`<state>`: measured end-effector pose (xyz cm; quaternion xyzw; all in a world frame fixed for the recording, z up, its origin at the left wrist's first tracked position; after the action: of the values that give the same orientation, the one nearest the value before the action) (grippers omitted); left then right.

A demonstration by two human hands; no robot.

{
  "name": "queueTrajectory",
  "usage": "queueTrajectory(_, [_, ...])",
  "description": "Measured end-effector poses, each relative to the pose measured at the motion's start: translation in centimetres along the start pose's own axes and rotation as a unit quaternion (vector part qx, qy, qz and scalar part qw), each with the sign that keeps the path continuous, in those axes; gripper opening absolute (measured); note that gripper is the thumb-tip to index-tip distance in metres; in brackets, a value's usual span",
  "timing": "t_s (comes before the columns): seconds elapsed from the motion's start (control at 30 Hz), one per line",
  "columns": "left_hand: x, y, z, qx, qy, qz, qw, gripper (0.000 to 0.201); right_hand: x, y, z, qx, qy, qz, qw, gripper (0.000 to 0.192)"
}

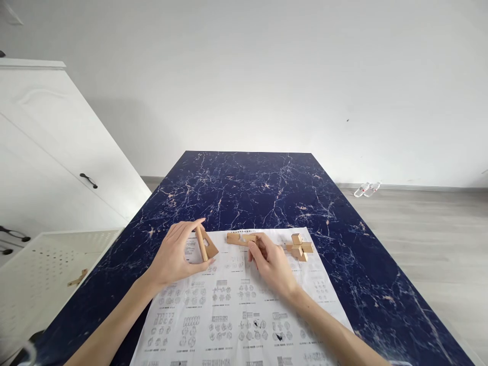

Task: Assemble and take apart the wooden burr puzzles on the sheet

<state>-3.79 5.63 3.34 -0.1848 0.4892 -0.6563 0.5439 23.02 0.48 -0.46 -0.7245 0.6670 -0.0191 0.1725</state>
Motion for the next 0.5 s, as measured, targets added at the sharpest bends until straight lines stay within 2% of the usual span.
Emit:
queueTrajectory(0.07, [-0.2,0.0,-0.5,-0.040,-0.006,0.011,0.999,0.086,0.1,0.4,0.1,0.071,-0.016,0.008,0.997,0.034])
queueTrajectory(0.17, [-0.3,0.0,-1.2,-0.082,-0.023,-0.002,0.996,0.086,0.4,0.9,0.5,0.145,-0.042,0.006,0.989,0.035])
queueTrajectory(0.3, [-0.4,0.2,-1.7,-0.112,-0.033,-0.035,0.993,0.083,0.7,1.4,0.7,0.219,-0.082,-0.034,0.972,0.038])
queueTrajectory(0.5, [0.0,1.1,-1.8,-0.081,-0.013,-0.064,0.995,0.086,0.9,1.9,-0.2,0.243,-0.169,-0.101,0.950,0.045])
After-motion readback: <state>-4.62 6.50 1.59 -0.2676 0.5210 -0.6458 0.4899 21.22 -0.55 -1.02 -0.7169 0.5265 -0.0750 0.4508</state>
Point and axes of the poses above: each hand's wrist, its own x-axis away from the middle knuckle, its own y-axis out of the palm, z = x × y, the point moved 3 cm from there along -x, towards the middle knuckle, and after that the axes turned 11 degrees about -y, right-handed, at the moved point
